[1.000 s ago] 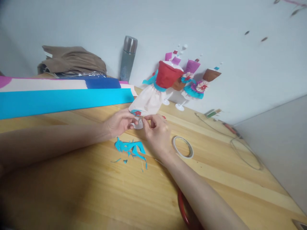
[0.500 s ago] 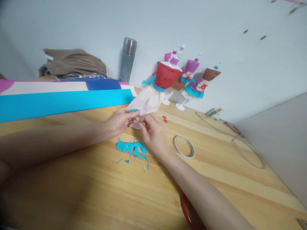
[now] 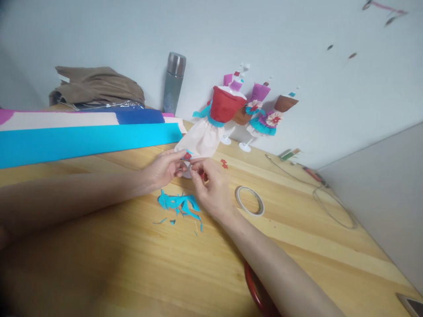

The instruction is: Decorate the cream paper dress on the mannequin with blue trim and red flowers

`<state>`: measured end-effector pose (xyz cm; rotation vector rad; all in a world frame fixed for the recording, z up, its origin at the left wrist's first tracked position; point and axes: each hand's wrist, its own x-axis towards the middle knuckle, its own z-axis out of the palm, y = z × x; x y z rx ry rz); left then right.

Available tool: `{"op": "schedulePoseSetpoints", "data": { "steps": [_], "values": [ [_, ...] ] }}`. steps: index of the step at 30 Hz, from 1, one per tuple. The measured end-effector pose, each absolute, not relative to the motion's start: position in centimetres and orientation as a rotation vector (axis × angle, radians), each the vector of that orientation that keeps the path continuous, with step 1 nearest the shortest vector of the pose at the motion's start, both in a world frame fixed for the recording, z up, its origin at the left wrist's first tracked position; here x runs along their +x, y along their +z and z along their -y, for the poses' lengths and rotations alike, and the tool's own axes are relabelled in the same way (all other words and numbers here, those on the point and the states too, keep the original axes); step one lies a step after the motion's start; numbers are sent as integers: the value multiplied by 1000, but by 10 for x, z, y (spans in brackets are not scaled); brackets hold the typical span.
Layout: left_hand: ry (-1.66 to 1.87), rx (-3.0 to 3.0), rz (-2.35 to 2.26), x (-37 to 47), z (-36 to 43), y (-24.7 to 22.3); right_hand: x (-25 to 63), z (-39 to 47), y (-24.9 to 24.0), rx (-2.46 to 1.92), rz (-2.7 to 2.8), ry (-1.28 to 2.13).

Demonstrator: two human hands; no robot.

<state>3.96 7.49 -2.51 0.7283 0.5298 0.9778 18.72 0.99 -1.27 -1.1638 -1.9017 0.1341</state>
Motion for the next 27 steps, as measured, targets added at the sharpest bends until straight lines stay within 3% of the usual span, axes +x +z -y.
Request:
{"op": "schedulePoseSetpoints", "data": {
  "steps": [27],
  "values": [
    [898, 680, -505, 38, -73, -25, 182, -9, -12, -1164, 1824, 278]
  ]
}}
